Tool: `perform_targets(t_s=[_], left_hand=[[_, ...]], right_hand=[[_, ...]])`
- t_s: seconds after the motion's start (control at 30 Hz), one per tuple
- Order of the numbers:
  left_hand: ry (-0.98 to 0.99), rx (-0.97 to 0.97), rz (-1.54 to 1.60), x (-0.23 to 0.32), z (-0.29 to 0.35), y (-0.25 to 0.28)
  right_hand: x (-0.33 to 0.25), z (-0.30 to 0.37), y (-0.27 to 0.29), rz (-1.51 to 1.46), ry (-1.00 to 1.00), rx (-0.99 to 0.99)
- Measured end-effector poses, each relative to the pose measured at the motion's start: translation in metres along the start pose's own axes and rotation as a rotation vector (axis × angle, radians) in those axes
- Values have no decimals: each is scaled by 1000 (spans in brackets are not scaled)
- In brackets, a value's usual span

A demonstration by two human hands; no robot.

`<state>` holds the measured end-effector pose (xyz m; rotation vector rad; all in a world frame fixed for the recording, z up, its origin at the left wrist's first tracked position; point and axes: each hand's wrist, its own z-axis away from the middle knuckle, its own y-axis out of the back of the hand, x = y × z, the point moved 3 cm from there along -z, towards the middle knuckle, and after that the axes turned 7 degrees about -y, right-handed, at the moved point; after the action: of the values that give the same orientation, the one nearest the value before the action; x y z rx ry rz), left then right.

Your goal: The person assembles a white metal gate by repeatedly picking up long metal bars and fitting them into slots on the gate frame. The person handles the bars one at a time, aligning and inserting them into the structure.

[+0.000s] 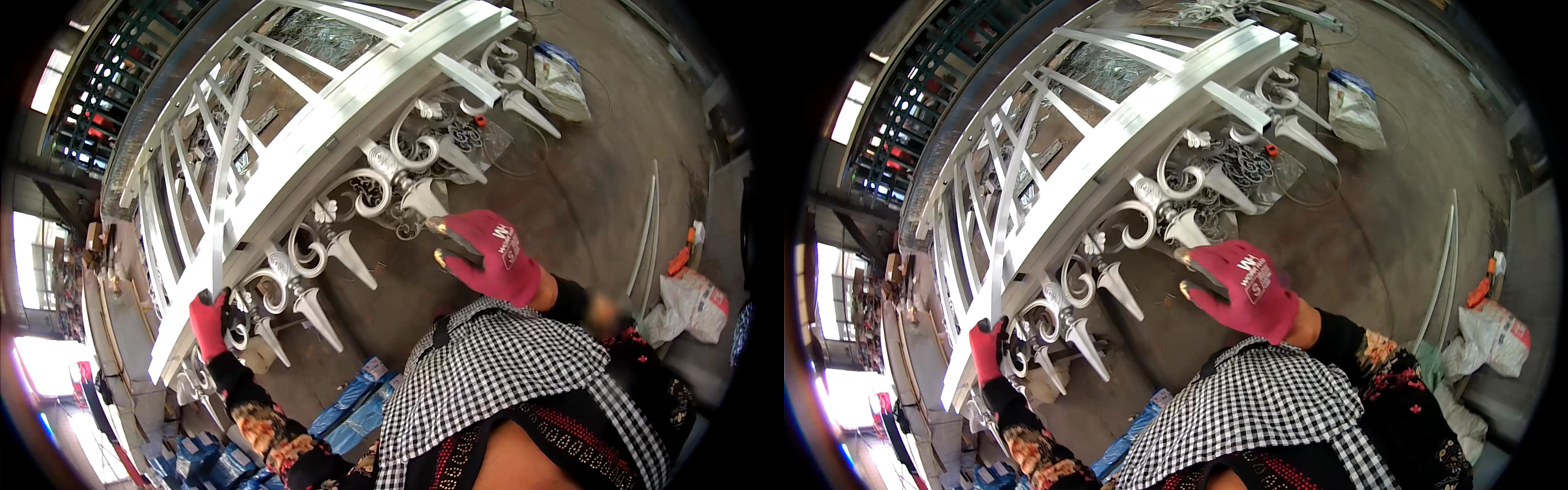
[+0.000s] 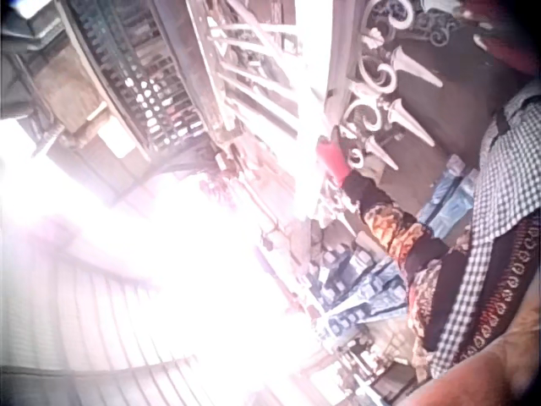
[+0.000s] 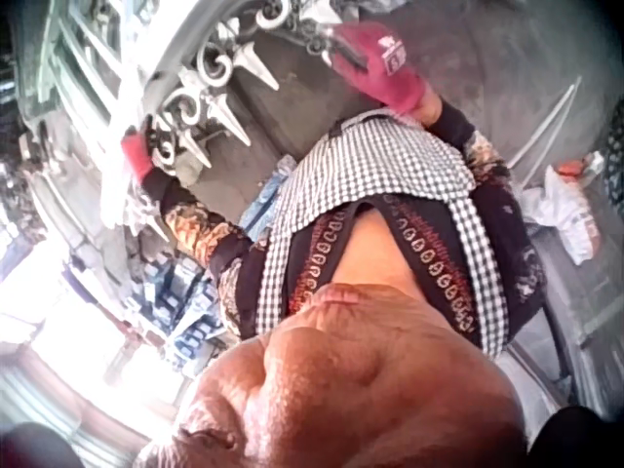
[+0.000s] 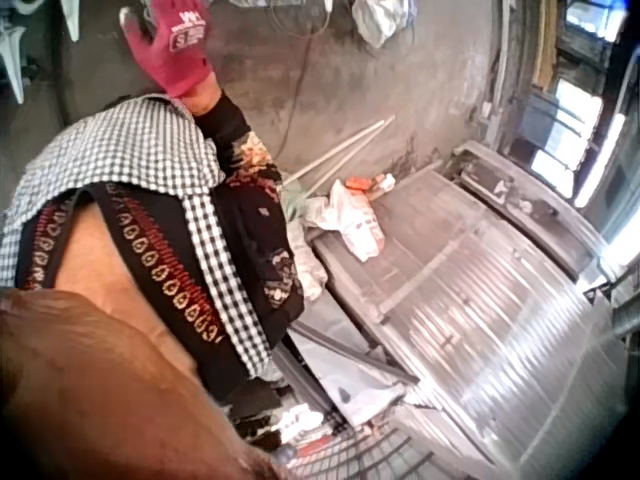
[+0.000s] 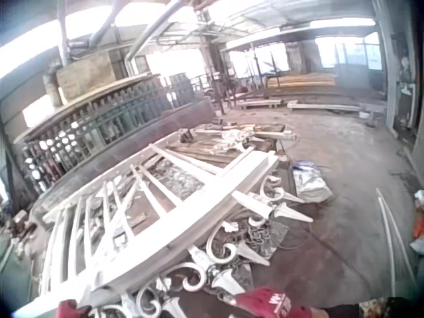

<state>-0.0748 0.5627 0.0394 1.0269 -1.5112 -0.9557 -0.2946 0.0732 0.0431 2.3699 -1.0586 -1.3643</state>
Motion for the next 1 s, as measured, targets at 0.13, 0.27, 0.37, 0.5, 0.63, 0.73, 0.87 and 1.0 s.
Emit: perform_targets(t_s=[0.13, 0.27, 0.37, 0.5, 0.63, 0.73, 0.87, 1.0], left_hand=[[-60, -76, 140, 15, 71, 36], [-156, 108, 9, -18, 135, 62], [90, 68, -30, -1, 192, 117], [175, 123, -22, 51, 261, 155], [216, 153, 108, 68, 353, 148], [400, 253, 605, 97, 404, 121], [155, 232, 765, 128, 426, 54], [214, 218, 871, 154, 411, -15]], right_hand=[[-42, -4, -22, -77, -6, -105], [-66, 4, -78, -226, -80, -311], [-93, -4, -98, -295, -76, -507], [-117, -9, -146, -351, -137, -685], [-136, 10, -215, -575, -252, -731], [-163, 21, -233, -944, -282, -781], [-175, -5, -200, -1131, -503, -473], [-190, -8, -161, -1278, -567, -420]])
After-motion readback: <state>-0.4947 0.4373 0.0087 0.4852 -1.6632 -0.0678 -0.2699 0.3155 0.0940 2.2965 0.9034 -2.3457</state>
